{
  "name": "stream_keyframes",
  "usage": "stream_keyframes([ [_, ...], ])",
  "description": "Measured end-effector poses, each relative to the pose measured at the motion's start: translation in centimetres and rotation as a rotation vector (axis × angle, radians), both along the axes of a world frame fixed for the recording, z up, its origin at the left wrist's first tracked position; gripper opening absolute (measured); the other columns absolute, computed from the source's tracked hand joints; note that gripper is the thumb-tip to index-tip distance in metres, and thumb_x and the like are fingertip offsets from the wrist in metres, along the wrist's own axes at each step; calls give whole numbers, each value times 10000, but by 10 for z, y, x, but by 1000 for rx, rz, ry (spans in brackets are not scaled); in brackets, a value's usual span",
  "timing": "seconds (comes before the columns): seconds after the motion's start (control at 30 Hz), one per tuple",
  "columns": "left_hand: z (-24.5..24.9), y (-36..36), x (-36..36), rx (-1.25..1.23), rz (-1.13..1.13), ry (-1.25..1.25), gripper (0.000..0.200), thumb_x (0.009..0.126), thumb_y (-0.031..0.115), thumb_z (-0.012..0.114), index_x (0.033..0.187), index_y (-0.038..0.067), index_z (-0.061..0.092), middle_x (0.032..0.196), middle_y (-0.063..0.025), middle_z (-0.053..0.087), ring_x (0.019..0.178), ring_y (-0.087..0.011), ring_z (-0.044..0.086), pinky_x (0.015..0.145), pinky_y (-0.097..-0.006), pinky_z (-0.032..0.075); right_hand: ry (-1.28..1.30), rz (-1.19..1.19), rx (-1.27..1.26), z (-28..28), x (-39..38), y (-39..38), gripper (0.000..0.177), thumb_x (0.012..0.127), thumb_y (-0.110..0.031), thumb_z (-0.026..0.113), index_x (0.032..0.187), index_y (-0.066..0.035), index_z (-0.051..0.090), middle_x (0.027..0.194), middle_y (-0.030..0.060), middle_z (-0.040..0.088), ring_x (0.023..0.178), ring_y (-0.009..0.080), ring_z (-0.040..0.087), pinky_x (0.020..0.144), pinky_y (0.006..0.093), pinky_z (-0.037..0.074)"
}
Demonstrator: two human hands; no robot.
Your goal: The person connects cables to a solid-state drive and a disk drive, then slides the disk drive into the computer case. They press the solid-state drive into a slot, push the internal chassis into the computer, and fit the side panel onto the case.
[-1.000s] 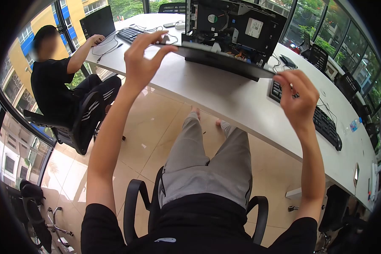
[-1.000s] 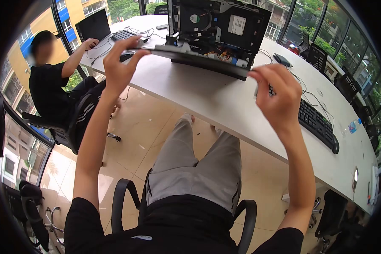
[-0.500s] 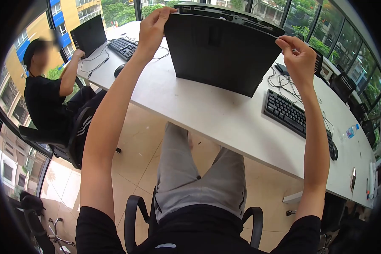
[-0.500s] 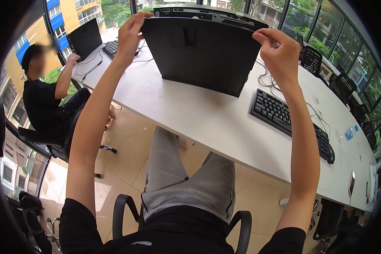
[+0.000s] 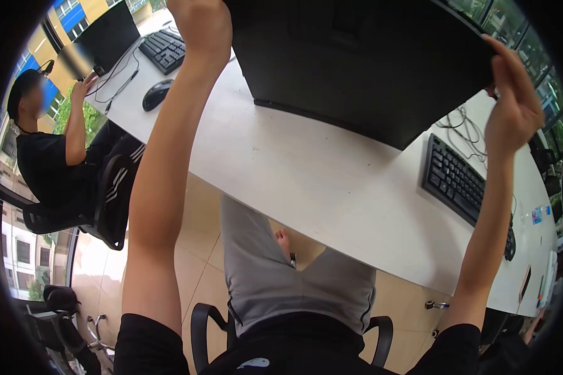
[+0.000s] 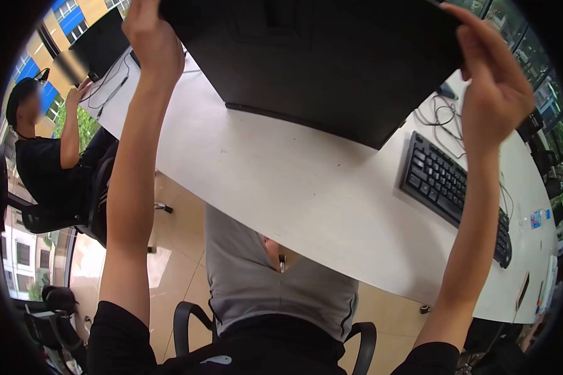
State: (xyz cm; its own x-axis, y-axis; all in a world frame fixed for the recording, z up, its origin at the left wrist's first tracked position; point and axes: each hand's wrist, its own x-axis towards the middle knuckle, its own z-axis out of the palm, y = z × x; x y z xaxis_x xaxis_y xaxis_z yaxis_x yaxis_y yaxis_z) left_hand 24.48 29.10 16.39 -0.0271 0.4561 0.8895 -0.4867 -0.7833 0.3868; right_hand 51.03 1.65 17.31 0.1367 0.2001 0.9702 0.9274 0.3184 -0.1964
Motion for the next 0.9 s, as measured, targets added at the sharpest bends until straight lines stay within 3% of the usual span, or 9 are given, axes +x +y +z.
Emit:
stream_keyframes([
  [0.07, -2, -6, 7, -8, 17, -50, 269, 1110, 243, 560, 962, 49, 673, 866, -15, 609, 834, -97, 555, 799, -249, 423, -42, -94, -39, -2, 14, -4, 222, 1076, -73, 653, 1224, -71, 819, 1047, 16, 812, 667, -8, 535, 570, 186, 407],
  [0.13, -8, 0, 0, -176, -650, -192, 263, 1107, 244, 563, 963, 52, 673, 860, -13, 597, 830, -97, 553, 803, -251, 422, -61, -78, -87, -2, 16, -1, 219, 1077, -85, 655, 1222, -68, 819, 1029, 14, 809, 670, -1, 540, 571, 191, 411],
  [0.2, -7, -3, 0, -69, -57, -23, 260, 1101, 251, 572, 968, 52, 676, 857, -14, 579, 825, -102, 548, 811, -253, 420, 5, -24, -60, -1, 4, 3, 221, 1079, -70, 647, 1216, -59, 820, 1017, 31, 801, 692, 12, 554, 577, 200, 420],
  [0.3, -10, 16, 5, 50, 103, -136, 308, 1120, 225, 570, 1058, -15, 751, 951, -14, 667, 892, -75, 580, 861, -237, 448, 21, 91, 16, -1, -17, 7, 210, 1022, 42, 695, 1155, -43, 834, 962, -47, 721, 686, -16, 478, 566, 154, 321],
  [0.33, -10, -1, 3, -11, 33, -91, 272, 1099, 162, 573, 1014, -45, 728, 989, -45, 657, 986, -100, 566, 984, -265, 405, 61, 98, -46, -2, -24, -1, 231, 1023, 67, 677, 1168, -33, 826, 970, -43, 692, 732, -1, 487, 618, 146, 350],
  [0.53, 0, -20, -11, -155, 272, 246, 370, 1154, 343, 543, 1089, 35, 739, 887, 33, 689, 733, -37, 365, 683, -238, 312, -62, 21, -101, 17, -35, -8, 269, 936, 124, 703, 1138, -28, 795, 741, 46, 512, 693, 125, 499, 645, 241, 395],
  [0.63, 8, -11, -6, -83, 350, 310, 510, 1143, 488, 515, 1343, 47, 675, 1108, -41, 661, 985, -109, 559, 920, -274, 447, 2, 12, -119, 18, -32, -6, 258, 937, 104, 716, 1133, -40, 802, 799, 26, 581, 681, 126, 518, 632, 253, 409],
  [0.77, 12, -6, -5, -167, 335, 379, 715, 1109, 594, 517, 1545, 30, 480, 1436, -162, 566, 1346, -234, 498, 1174, -375, 361, -103, -169, 9, 14, -27, 5, 230, 924, 18, 778, 1134, -68, 818, 1000, 57, 583, 877, 164, 569, 739, 307, 465],
  [0.9, 5, 29, 1, -208, 22, 372, 892, 1048, 672, 574, 1636, 31, 374, 1599, -228, 440, 1491, -351, 431, 1230, -466, 339, 15, -167, 38, 11, -20, 12, 540, 920, -127, 837, 1436, -101, 679, 1161, 96, 553, 1021, 216, 567, 904, 361, 493],
])
